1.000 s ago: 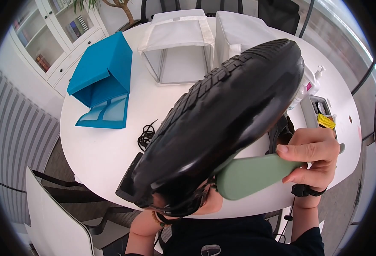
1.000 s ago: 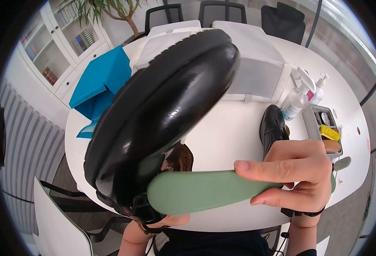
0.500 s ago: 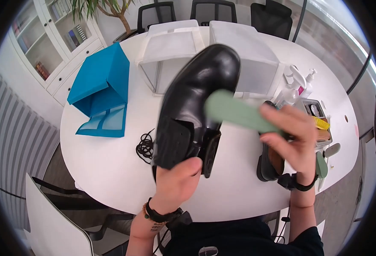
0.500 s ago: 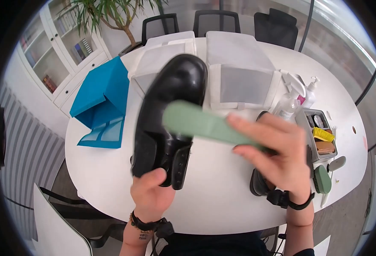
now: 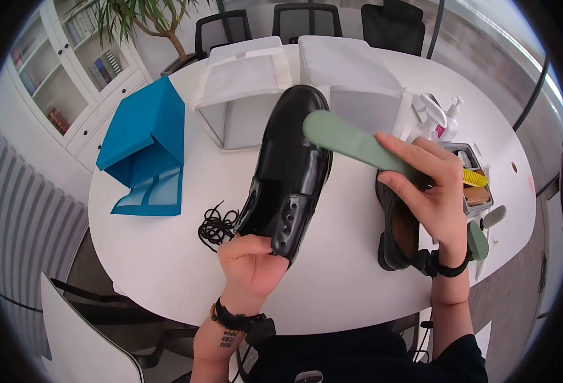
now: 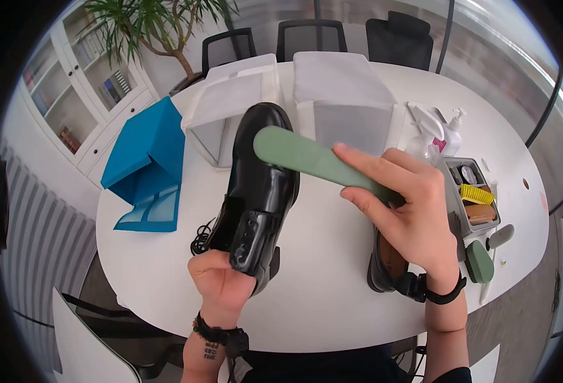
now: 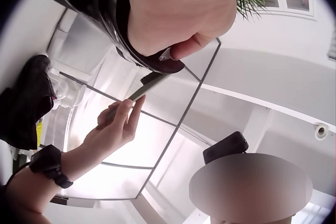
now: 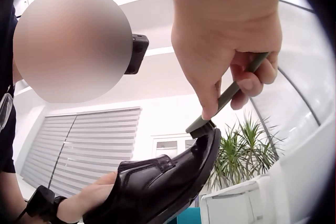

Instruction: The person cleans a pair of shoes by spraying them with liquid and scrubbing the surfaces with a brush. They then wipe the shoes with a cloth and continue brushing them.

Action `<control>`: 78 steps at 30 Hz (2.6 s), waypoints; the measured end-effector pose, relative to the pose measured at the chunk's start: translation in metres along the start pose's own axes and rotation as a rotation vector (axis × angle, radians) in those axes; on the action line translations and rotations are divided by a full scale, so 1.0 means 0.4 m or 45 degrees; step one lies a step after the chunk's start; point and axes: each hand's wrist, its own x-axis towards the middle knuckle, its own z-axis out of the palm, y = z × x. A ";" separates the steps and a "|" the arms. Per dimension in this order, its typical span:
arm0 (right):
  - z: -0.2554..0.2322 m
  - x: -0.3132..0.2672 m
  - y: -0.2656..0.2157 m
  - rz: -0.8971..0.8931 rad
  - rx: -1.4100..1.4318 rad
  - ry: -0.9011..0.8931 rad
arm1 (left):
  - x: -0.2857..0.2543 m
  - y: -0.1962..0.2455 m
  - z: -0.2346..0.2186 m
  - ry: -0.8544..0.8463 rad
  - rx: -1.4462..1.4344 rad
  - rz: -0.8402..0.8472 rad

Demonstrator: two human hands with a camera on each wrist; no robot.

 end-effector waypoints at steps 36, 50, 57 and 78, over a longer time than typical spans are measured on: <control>0.048 -0.026 -0.040 0.456 1.359 -0.300 | -0.092 -0.071 0.097 -0.881 2.105 0.390; -0.158 -0.096 -0.044 -0.389 0.209 -0.024 | -0.114 -0.077 -0.069 -1.663 3.226 1.596; -0.159 -0.099 -0.045 -0.376 0.279 -0.025 | -0.052 -0.134 -0.072 -1.601 3.283 1.679; -0.120 -0.092 -0.039 -0.386 0.386 -0.100 | -0.130 -0.114 -0.190 -1.465 3.452 1.918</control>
